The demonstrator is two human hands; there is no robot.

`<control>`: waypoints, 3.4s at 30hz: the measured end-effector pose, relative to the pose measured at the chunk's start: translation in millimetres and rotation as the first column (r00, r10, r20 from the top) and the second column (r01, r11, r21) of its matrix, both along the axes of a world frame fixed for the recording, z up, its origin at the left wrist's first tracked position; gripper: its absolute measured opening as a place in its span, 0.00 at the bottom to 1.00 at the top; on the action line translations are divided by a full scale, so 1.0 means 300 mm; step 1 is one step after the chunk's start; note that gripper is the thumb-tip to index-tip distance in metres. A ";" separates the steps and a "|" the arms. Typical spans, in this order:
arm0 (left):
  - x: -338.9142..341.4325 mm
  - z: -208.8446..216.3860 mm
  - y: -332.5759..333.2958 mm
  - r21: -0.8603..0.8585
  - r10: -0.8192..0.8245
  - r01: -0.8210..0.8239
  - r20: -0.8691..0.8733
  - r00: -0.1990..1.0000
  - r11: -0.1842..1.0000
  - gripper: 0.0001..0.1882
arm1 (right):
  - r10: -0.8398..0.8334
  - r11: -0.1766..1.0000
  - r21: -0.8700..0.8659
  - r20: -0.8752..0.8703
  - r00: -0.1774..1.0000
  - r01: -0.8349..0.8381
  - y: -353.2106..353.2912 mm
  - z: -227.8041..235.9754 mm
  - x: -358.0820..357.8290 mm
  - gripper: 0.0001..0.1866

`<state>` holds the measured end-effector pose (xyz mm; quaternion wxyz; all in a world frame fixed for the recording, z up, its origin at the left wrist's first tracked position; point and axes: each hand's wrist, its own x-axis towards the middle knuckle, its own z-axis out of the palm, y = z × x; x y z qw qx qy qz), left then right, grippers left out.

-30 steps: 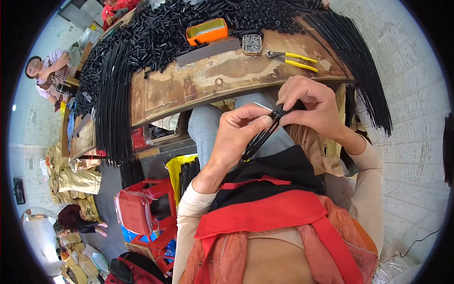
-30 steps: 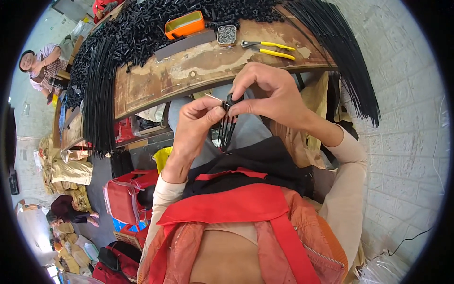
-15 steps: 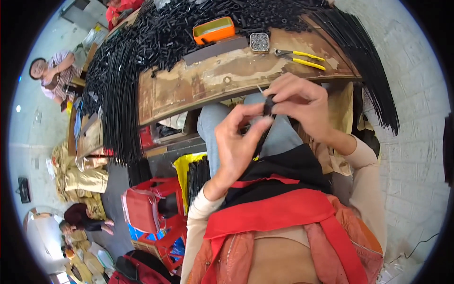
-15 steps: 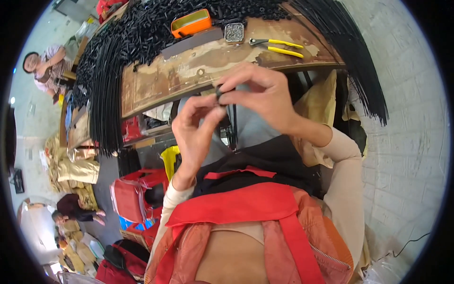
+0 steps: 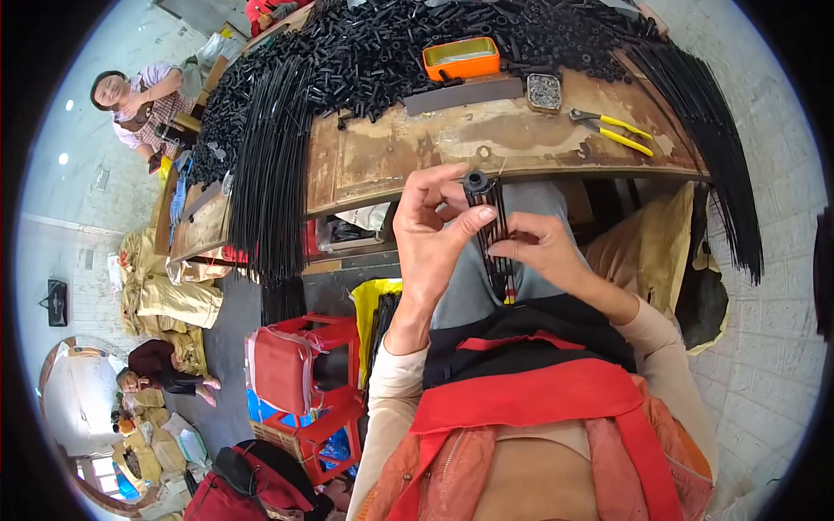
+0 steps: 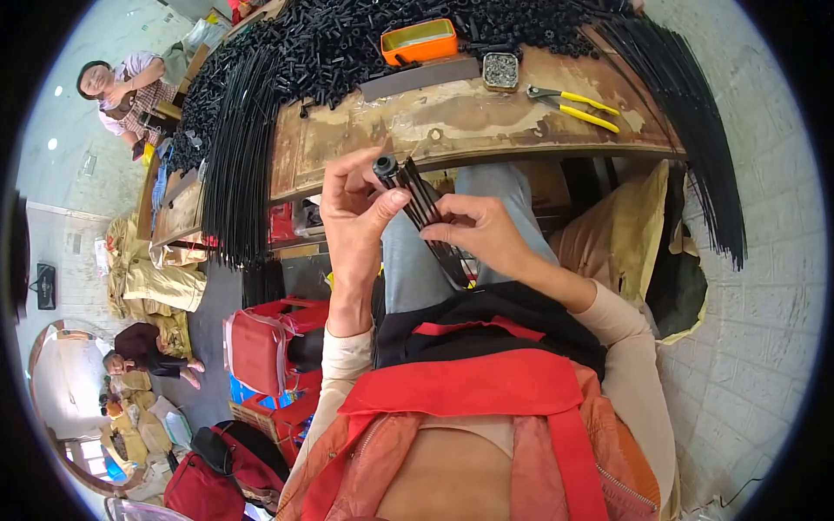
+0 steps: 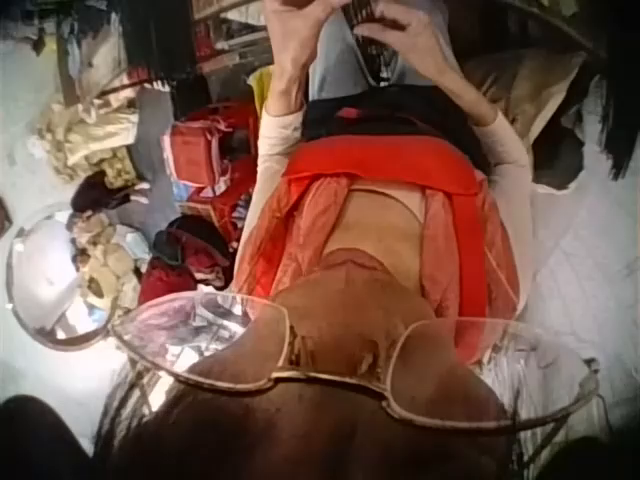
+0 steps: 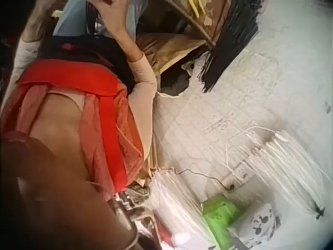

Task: Assembling the ribs or slats of hand fans into a central holder at a production workbench.

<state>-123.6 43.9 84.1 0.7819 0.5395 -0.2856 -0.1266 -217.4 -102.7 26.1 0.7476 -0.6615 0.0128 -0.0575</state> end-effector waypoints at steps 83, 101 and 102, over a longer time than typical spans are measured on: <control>-0.107 -0.020 0.064 0.236 -0.441 0.446 -0.078 0.894 0.863 0.21 | 0.308 0.123 -0.952 0.305 0.901 0.280 -0.213 0.299 -0.154 0.27; -0.094 -0.018 -0.039 0.255 -0.416 0.413 -0.046 0.908 0.874 0.23 | 0.265 0.190 -0.951 0.288 0.920 0.243 -0.287 0.304 -0.234 0.30; -0.098 -0.005 -0.040 0.272 -0.393 0.399 -0.081 0.916 0.875 0.23 | 0.307 0.219 -0.969 0.176 0.935 0.111 -0.305 0.309 -0.220 0.25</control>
